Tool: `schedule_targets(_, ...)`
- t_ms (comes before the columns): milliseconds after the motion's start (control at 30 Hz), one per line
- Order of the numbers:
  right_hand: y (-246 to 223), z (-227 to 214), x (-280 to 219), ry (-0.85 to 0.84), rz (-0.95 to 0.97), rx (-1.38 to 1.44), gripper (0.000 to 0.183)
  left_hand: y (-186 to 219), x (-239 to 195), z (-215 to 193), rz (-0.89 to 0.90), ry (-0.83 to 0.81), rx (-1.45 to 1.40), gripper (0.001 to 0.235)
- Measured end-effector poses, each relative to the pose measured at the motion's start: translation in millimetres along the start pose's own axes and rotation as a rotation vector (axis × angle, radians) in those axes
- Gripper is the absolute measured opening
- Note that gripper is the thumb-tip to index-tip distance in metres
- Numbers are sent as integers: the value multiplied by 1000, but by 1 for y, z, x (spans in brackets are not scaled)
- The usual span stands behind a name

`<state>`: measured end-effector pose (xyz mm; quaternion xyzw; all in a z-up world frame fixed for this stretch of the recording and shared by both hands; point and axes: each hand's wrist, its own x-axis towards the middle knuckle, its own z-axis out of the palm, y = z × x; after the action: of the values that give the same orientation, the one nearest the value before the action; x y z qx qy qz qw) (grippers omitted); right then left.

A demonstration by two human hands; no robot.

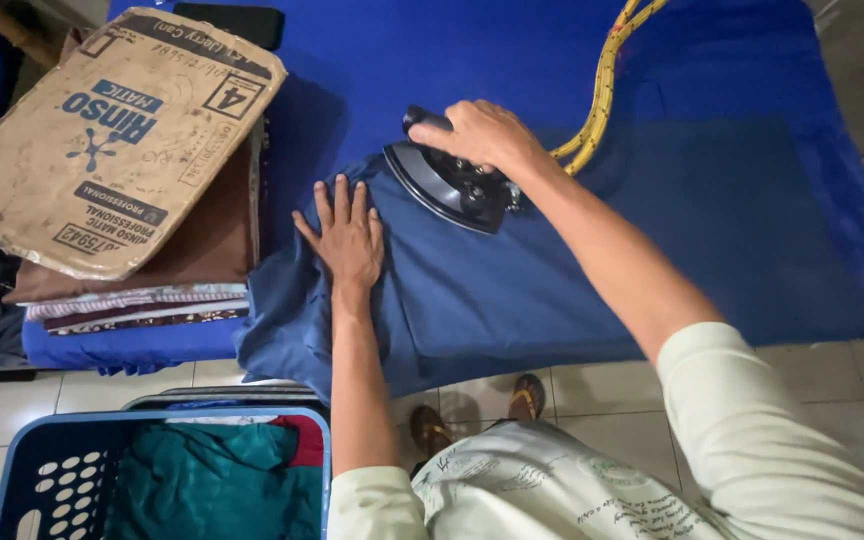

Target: Ironing a pair of blue pants on an ironing board and then folding them neatly.

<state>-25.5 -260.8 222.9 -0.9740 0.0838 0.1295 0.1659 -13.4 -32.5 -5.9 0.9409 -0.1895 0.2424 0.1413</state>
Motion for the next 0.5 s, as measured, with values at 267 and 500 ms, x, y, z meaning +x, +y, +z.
schedule_targets(267, 59, 23, -75, -213, -180, -52, 67, -1, -1, 1, -6, -24, -37, 50)
schedule_targets(500, 89, 21, -189, -270, -55, -50, 63, -7, -2, 5, 1, -75, -71, 51)
